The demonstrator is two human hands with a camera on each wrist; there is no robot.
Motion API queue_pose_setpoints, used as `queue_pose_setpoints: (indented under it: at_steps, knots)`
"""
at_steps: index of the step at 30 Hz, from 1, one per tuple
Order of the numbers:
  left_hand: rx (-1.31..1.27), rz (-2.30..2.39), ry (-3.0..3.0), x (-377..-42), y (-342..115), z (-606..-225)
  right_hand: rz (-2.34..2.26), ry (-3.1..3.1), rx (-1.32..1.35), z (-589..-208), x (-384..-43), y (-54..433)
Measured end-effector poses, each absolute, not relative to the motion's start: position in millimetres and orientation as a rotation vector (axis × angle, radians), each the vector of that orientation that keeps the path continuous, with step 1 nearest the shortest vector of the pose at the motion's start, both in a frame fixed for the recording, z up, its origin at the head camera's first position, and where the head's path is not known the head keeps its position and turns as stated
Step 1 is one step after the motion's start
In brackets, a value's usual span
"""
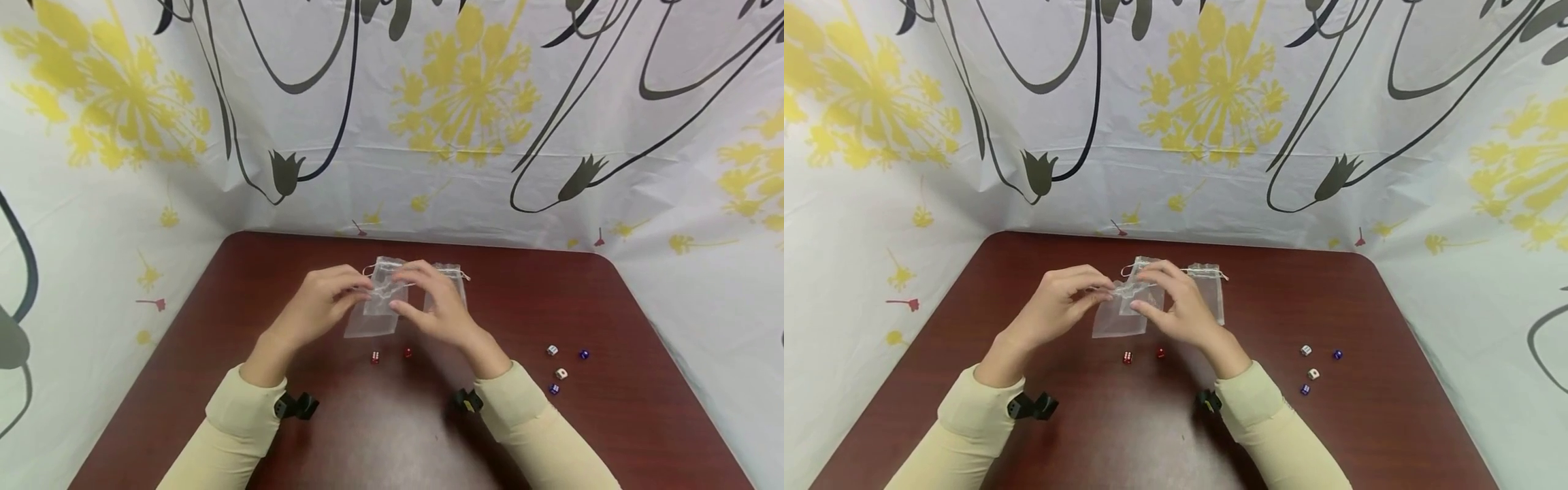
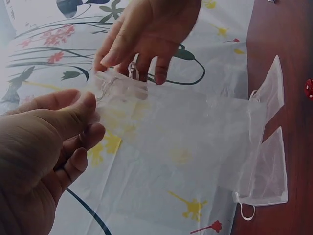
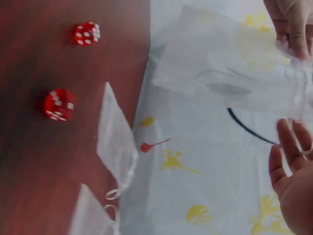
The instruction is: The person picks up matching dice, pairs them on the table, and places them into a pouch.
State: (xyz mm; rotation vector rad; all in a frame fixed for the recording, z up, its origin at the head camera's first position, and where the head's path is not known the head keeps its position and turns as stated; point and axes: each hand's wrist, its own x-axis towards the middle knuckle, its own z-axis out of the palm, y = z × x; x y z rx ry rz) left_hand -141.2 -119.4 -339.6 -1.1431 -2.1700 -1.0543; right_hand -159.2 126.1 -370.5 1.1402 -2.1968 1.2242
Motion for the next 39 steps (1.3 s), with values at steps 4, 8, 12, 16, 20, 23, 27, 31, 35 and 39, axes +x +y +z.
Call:
queue_pose_setpoints:
  at_steps: [4,8,12,16,20,23,27,31,35,39]
  knots:
    - [-1.169,-1.009,-2.192,-140.1,-119.9,-336.7,1.014,-2.183,1.256,-361.7,-160.1,124.2]
    - [-1.147,-0.939,-2.379,-138.6,-121.6,-335.2,0.916,-2.157,1.275,-359.9,-161.0,125.8]
    - [-1.117,-0.862,-2.517,-138.5,-123.2,-336.4,0.946,-2.15,1.292,-363.2,-161.3,128.6]
    - [-1.121,-0.861,-2.471,-138.5,-124.5,-338.5,1.024,-2.141,1.311,-366.9,-161.2,131.3]
    - [-1.128,-0.865,-2.423,-137.7,-122.9,-339.1,1.059,-2.102,1.323,-367.5,-160.8,130.5]
    - [-1.129,-0.85,-2.425,-135.4,-120.0,-338.7,1.045,-2.075,1.335,-368.1,-160.3,127.2]
    - [-1.129,-0.774,-2.45,-131.2,-118.3,-339.4,0.997,-2.073,1.334,-370.4,-157.7,123.0]
    - [-1.104,-0.658,-2.43,-128.5,-121.6,-339.8,0.98,-2.077,1.295,-373.0,-154.4,120.3]
    - [-1.074,-0.58,-2.365,-127.8,-127.9,-339.4,1.057,-2.078,1.242,-375.3,-153.0,117.3]
    - [-1.04,-0.54,-2.34,-128.5,-133.7,-340.7,1.141,-2.11,1.153,-382.8,-153.1,116.0]
